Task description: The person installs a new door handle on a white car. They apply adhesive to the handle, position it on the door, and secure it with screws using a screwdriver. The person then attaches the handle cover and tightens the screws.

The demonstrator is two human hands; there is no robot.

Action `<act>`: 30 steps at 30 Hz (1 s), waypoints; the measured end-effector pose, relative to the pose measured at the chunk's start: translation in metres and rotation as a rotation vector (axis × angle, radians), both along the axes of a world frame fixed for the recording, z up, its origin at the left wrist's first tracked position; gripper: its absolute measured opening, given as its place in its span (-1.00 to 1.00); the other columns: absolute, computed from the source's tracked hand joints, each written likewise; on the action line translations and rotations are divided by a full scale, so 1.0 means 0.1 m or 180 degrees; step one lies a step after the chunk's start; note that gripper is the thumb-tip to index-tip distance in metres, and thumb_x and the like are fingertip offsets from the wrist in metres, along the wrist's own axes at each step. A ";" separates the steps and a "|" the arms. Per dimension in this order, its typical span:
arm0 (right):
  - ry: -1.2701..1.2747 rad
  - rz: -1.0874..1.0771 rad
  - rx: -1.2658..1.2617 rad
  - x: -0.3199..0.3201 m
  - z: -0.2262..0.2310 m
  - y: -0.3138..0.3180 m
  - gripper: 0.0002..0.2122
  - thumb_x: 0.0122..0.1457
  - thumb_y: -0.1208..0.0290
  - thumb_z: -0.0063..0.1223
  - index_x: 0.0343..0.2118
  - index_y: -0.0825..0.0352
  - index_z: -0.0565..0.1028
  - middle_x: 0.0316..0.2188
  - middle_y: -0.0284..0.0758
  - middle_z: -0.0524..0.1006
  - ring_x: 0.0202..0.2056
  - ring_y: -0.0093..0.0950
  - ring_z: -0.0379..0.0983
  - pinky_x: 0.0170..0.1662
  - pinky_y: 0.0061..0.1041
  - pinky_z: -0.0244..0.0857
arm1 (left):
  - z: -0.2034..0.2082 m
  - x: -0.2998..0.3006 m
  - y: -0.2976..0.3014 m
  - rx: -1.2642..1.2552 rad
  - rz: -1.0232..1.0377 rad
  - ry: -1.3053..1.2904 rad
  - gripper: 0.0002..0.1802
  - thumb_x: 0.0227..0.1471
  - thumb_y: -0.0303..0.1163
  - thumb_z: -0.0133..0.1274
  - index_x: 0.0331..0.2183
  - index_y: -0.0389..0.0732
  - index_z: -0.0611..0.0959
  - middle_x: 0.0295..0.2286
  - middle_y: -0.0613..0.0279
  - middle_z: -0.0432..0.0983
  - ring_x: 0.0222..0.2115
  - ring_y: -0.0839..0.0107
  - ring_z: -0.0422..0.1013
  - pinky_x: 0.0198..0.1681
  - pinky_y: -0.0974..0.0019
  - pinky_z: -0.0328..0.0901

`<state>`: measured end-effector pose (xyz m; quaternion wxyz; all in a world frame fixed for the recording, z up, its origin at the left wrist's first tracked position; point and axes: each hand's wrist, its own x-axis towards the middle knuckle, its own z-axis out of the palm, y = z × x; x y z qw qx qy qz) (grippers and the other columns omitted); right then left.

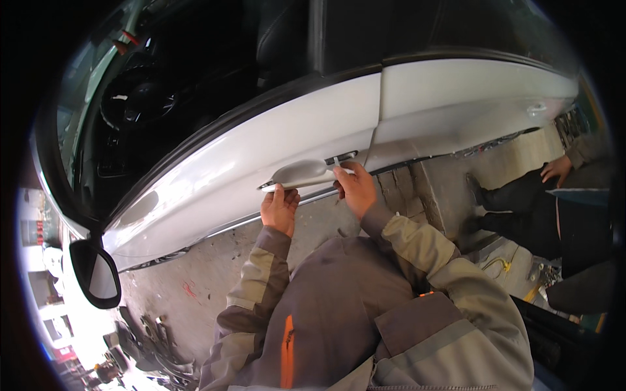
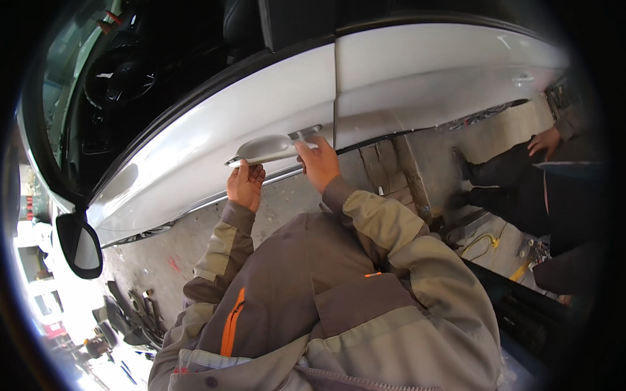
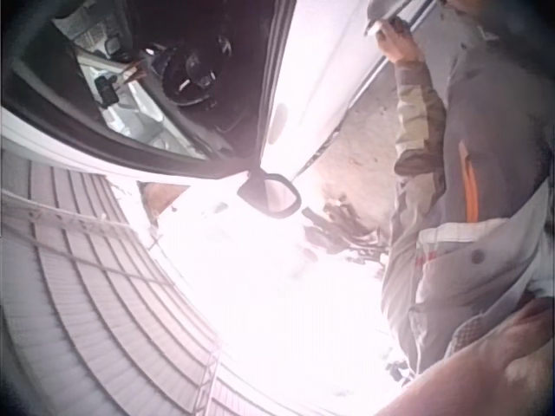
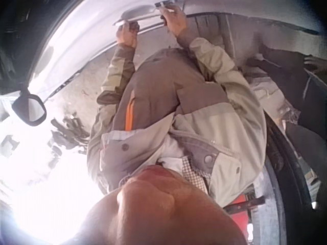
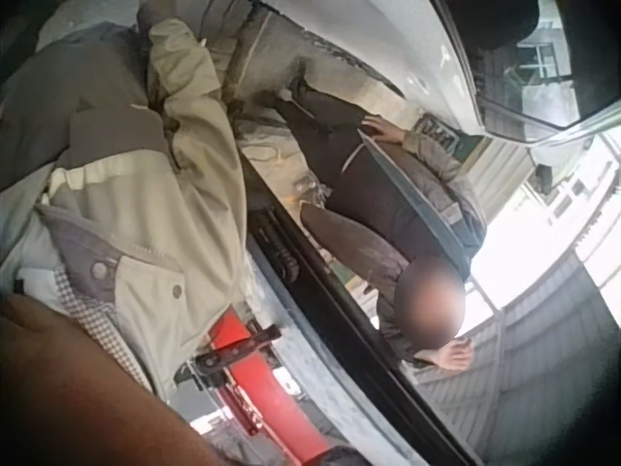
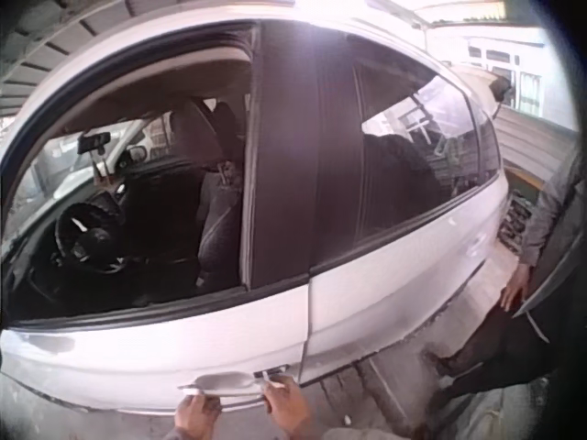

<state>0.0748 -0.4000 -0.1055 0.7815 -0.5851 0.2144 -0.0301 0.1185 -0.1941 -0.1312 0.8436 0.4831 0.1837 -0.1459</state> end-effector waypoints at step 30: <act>-0.1399 -0.1339 -0.0198 0.13 -0.61 0.59 -0.51 0.14 0.34 0.24 0.07 0.41 0.33 -0.21 -0.05 0.58 -0.24 -0.16 0.59 -0.11 -0.27 0.49 | 0.29 0.36 0.46 0.0680 -0.1482 -0.0177 -0.58 0.29 -0.01 0.07 -0.16 -0.22 0.59 -0.31 0.25 0.53 -0.33 0.45 0.44 -0.17 0.37 0.44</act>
